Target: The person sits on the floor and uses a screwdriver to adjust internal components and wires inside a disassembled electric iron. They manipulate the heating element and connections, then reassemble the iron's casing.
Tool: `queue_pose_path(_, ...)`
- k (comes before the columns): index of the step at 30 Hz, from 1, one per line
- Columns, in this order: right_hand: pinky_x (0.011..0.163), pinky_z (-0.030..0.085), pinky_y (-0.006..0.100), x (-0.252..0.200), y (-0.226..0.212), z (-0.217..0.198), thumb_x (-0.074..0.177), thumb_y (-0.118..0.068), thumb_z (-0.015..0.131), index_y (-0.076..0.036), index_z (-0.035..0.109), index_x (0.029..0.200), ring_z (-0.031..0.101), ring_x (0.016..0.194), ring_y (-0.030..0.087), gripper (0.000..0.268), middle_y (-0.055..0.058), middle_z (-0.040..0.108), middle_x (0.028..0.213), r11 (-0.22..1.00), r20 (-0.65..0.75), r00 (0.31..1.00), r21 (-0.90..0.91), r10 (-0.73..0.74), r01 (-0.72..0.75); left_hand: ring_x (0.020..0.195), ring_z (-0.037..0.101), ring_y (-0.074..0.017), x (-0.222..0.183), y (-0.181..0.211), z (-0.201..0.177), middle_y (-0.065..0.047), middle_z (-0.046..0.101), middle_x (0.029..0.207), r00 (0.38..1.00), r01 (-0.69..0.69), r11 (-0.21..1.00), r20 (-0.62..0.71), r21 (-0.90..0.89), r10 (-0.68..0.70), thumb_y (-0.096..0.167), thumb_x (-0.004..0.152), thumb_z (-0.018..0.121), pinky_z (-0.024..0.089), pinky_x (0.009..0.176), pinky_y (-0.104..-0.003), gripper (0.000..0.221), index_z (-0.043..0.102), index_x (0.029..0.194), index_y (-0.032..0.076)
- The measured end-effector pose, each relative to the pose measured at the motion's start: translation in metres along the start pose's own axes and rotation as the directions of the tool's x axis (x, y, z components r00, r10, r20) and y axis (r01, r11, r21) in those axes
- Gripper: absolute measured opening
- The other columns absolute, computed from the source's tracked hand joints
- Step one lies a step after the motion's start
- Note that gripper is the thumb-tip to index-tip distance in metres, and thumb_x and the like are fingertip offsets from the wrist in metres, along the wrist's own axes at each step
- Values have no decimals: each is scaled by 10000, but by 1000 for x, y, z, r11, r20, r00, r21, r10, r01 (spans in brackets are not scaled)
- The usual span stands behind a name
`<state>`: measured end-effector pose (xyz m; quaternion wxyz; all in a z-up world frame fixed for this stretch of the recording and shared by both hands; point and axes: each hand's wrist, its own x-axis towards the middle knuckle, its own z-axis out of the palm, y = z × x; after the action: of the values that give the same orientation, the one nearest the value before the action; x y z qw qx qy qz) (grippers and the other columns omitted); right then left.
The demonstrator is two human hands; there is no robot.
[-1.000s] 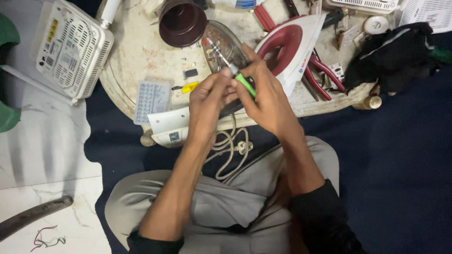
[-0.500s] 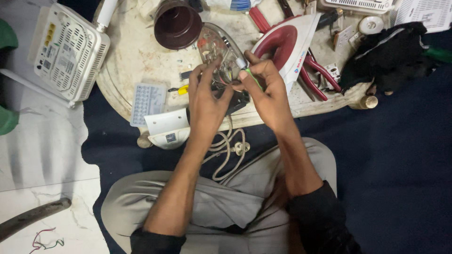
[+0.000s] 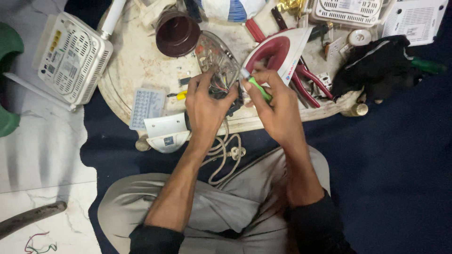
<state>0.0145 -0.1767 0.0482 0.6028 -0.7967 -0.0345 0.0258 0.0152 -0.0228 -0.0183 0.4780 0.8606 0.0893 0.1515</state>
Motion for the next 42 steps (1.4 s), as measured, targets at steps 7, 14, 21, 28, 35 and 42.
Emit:
queue_pose_path(7,544,533,289,-6,-43,-18,970,-173,665,-75,677,1335,740,617,142,379,142,772,772,920,46,975,-343,218,-190,967,724,-292,5,3,-4,-166,682,1093,999,48,997,-4,-57,-48,275,748,913,588,814,-386,568,723,1239,63)
queue_pose_path(14,580,548,277,-7,-39,-14,981,-168,664,-56,685,1304,786,709,128,342,175,761,809,951,138,976,-284,168,-124,940,739,-246,7,2,-5,-161,667,1127,995,100,990,27,-103,-98,247,738,903,634,721,-317,576,719,1252,66)
queue_pose_path(21,536,548,285,-2,-33,-11,977,-140,651,-26,677,1307,792,733,155,350,181,773,950,955,127,983,-279,135,-95,931,747,-216,7,1,-3,-157,650,1156,992,127,982,35,-139,-124,237,759,915,660,691,-290,575,704,1262,53)
queue_pose_path(28,611,578,282,1,-33,-10,994,-131,658,-21,670,1311,800,778,157,336,195,775,981,953,154,984,-301,94,-44,936,745,-210,8,1,-2,-150,639,1154,994,108,981,34,-162,-104,200,764,902,673,706,-280,565,697,1271,62)
queue_pose_path(35,610,575,287,3,-39,-10,980,-122,660,-21,661,1325,789,761,160,360,197,765,990,945,185,978,-324,99,-35,959,737,-218,8,3,-5,-147,643,1161,993,110,981,48,-159,-103,191,768,897,659,729,-286,564,698,1282,72)
queue_pose_path(42,612,572,285,2,-40,-11,989,-107,664,-22,661,1328,785,772,158,349,184,767,993,948,187,980,-317,66,-3,964,731,-223,8,5,-4,-140,646,1174,993,117,985,43,-125,-113,199,760,900,647,703,-288,563,700,1271,76)
